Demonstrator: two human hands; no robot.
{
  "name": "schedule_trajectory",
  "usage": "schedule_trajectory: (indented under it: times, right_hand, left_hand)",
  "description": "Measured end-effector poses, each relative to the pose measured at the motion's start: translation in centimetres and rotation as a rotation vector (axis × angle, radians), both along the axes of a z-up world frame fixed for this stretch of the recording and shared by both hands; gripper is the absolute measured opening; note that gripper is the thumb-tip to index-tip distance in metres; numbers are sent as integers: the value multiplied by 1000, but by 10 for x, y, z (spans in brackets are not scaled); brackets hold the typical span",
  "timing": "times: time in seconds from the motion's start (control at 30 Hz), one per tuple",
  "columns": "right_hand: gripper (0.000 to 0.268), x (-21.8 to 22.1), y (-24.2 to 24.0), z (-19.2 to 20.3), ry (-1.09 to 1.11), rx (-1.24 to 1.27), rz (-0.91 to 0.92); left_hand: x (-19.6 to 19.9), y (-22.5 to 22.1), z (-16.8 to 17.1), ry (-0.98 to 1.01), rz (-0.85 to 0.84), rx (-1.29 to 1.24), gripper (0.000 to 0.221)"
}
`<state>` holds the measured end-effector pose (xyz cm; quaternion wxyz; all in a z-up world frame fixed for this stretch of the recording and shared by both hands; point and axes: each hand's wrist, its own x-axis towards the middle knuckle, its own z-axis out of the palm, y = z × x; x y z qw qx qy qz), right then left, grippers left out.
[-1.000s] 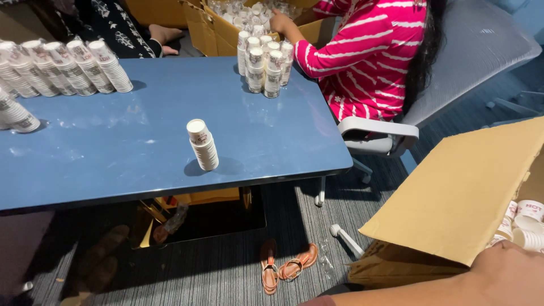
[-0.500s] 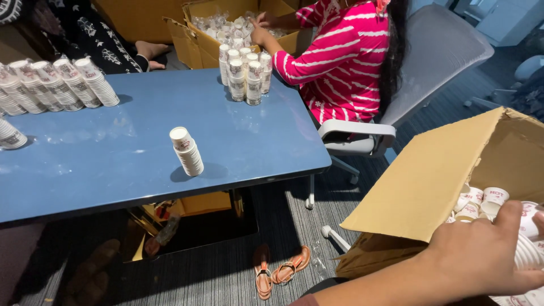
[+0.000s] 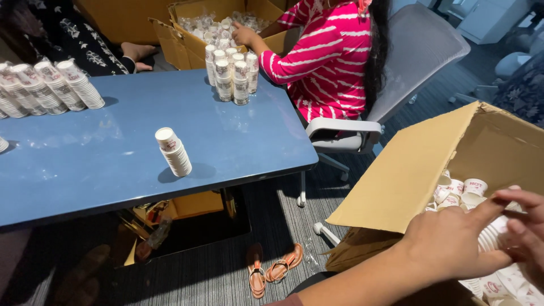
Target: Sorting and stacking small paper cups from a cardboard box.
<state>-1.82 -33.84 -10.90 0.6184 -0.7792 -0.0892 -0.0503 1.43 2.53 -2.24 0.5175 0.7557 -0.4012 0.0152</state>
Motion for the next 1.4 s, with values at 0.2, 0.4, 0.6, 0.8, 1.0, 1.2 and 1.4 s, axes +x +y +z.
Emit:
schedule_trajectory:
  times: [0.2,0.4,0.6,0.8,1.0,1.2,1.4]
  right_hand:
    - [61,5,87,30,11,140,-109]
    - [70,57,-4,-120,239,76,-119]
    - [63,34,74,-80,474,-474,177]
    - [55,41,64,-108,353,-349,213]
    - [56,45,70,-89,314,-242,137]
    - [57,3,77,-20,247,-1220,65]
    - [69,-19,82,52,183,-932,-143]
  left_hand:
    - [-3,-1,-2,-5,43,23,64]
    - [-4,-18,-29,-95,81,80,62]
    - [-3,-15,-20,-53,70,104,65]
    - [-4,-17,-23,-92,95,119,65]
    - [-2,-12,-9,-138,101,166,65]
    - [-4,-10,-2,-129,75,126,67]
    - [-14,-16,25,8,79,315,64]
